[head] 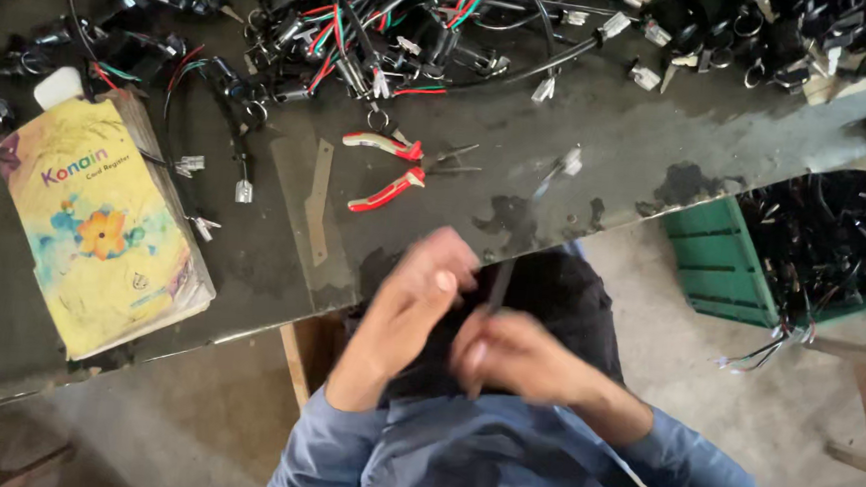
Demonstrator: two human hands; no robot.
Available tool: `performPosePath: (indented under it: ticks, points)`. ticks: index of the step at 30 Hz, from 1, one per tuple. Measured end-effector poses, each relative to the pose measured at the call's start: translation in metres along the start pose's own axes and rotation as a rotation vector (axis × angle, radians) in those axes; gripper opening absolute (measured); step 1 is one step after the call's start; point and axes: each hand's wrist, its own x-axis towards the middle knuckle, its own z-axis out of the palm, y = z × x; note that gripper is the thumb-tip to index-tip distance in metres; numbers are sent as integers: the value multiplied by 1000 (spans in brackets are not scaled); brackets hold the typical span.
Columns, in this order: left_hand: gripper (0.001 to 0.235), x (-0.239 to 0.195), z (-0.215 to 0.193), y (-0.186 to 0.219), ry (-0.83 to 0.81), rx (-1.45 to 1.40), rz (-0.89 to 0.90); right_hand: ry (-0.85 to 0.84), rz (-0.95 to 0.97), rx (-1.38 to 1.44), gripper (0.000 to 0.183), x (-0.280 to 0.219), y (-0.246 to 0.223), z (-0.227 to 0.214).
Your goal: The person repeatedly strips the outer insulation from black wires using red-handled pliers. They pick up wires from a pile on the table, strip the ends, and place the finished wires back on the table. The task is performed continuously throughout the clip.
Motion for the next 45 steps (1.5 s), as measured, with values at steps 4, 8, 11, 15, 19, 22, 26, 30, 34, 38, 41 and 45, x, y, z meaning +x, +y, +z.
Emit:
performPosePath:
  ticks: [4, 8, 11, 15, 19, 22, 26, 30, 34, 38, 41, 45]
  points:
    - [31, -21, 25, -10, 41, -144, -315, -312, -30, -892, 50, 4, -11, -13]
    - [26, -47, 48, -13, 129, 278, -135, 348, -338, 181, 44, 0, -25, -29]
    - [23, -50, 48, -2, 143, 405, -81, 276, -276, 205, 35, -1, -25, -18]
    - [39, -42, 55, 24, 62, 360, 273, 745, -554, 47, 43, 0, -44, -16]
    - [26, -37, 57, 32, 123, 403, -59, 494, -538, -581, 34, -4, -72, -26]
    - [31, -37, 49, 23, 165, 158, -129, 534, -649, -818, 31, 0, -70, -24]
    - [33, -43, 40, 7, 327, -448, 277, 98, -180, -513, 36, 8, -24, -2]
    - [41, -30, 43, 13, 365, -904, 533, 281, 152, -482, 31, 4, 9, -1]
    - [27, -21, 36, 36, 375, -402, 301, 348, -178, -587, 31, 5, 17, -2]
    - [23, -31, 29, 35, 488, 370, 17, 391, -122, -506, 32, 3, 18, -4]
    - [28, -36, 40, 16, 547, 317, 125, 392, -224, -560, 33, 8, 17, -1]
    - [36, -38, 41, -3, 572, 203, 54, 586, -516, -1178, 33, 8, 15, 3]
